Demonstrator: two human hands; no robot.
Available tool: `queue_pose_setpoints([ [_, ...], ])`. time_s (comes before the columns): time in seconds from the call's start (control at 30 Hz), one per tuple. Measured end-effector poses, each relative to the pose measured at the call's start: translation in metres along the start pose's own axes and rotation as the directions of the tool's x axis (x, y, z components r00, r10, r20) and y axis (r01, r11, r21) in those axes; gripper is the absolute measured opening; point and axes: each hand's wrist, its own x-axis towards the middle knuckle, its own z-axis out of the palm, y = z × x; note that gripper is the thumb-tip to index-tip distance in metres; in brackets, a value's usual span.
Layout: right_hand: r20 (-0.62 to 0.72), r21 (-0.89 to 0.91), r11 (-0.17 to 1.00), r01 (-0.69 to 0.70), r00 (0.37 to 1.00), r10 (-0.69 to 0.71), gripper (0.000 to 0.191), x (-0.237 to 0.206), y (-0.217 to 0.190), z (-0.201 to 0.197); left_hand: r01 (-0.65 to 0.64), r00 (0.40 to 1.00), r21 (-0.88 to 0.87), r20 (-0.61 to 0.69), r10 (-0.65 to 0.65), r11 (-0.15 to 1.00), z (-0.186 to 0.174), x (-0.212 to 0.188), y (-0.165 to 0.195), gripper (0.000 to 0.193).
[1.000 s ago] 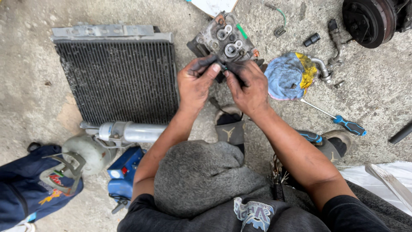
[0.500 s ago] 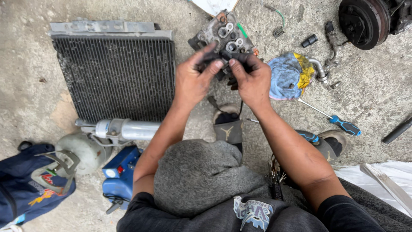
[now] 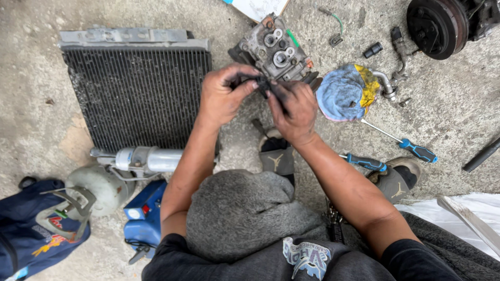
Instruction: The person sits on the floor and uses a screwdriver to remove a bolt from an AC compressor. They then detach a small black electrical connector, set it aside, and later reattach it to a different compressor unit. The person uses the screwdriver again to tighten a bolt on the second compressor.
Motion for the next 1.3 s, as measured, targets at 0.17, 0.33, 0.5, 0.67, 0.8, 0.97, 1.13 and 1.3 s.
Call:
queue_pose_setpoints([
  [0.17,0.026,0.008,0.993,0.117,0.993,-0.117,0.031,0.004,0.009,-0.003,-0.168,0.985,-0.029,0.044,0.169,0.985,-0.004,0.003,-0.003,0.019],
  [0.33,0.054,0.022,0.990,0.141,0.988,-0.142,0.034,0.012,0.015,0.003,-0.180,0.983,-0.042,0.033,0.182,0.983,-0.009,0.009,-0.008,0.017],
  [0.5,0.072,-0.003,0.995,0.104,0.992,-0.103,0.032,0.014,0.019,0.012,-0.148,0.987,-0.043,0.052,0.150,0.988,-0.016,0.015,-0.012,0.017],
  [0.67,0.106,-0.006,0.992,-0.123,0.987,0.123,0.021,0.016,0.017,0.027,0.085,0.996,0.016,0.020,-0.086,0.996,-0.021,0.020,-0.012,0.017],
  [0.8,0.105,-0.050,0.975,-0.217,0.970,0.221,0.017,0.021,0.014,0.034,0.111,0.993,-0.165,-0.009,-0.114,0.980,-0.013,0.035,-0.013,0.013],
  [0.97,0.096,-0.126,0.948,-0.293,0.947,0.306,0.022,0.030,0.014,0.034,0.132,0.988,-0.078,-0.066,-0.137,0.988,-0.005,0.053,-0.003,0.014],
  [1.13,0.102,-0.197,0.920,-0.338,0.926,0.362,0.024,0.037,0.015,0.034,0.121,0.987,0.167,-0.124,-0.101,0.979,0.004,0.060,0.016,0.018],
  [1.3,0.134,-0.210,0.912,-0.351,0.914,0.383,0.025,0.037,0.015,0.032,0.145,0.982,0.310,-0.160,-0.099,0.940,0.011,0.064,0.035,0.020],
])
